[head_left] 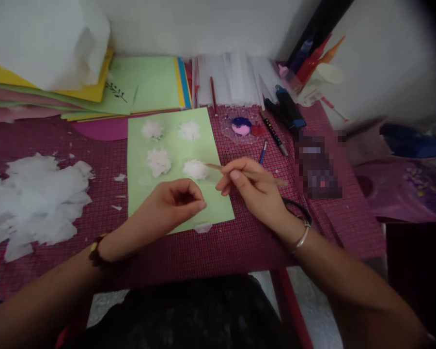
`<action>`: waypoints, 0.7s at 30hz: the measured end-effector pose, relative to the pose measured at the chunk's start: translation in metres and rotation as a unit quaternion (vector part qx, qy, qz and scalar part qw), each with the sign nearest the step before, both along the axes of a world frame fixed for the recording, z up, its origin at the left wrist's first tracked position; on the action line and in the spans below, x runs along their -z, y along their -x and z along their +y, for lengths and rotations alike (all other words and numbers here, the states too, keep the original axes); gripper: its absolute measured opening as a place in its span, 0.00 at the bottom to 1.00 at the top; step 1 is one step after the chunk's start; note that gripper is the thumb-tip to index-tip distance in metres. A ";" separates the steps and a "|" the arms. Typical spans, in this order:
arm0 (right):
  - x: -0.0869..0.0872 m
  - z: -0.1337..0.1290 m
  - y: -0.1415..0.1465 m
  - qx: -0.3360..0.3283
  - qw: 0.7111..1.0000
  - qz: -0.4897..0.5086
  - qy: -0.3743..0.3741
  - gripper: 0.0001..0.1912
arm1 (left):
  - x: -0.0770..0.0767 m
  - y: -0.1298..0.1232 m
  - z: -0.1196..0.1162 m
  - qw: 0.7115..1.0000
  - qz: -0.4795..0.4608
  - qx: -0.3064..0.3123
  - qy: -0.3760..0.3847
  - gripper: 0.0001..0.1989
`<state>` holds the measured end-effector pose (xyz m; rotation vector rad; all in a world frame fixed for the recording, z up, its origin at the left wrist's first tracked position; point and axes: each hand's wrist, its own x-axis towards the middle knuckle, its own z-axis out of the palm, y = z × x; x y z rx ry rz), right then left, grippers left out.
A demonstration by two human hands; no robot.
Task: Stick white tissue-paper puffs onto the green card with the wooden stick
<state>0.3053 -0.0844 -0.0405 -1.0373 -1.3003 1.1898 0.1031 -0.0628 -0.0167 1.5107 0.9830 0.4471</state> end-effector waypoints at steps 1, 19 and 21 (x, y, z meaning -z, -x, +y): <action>0.000 -0.002 0.002 -0.009 1.000 0.002 -0.001 0.07 | 0.000 0.000 0.002 0.998 -0.032 -0.039 0.023 0.07; -0.003 -0.007 0.003 -0.028 0.997 -0.057 0.045 0.04 | 0.022 0.013 -0.004 0.906 0.149 0.273 -0.287 0.09; -0.003 -0.006 0.003 -0.023 0.997 -0.064 0.045 0.04 | 0.023 0.011 -0.007 0.896 0.162 0.288 -0.297 0.10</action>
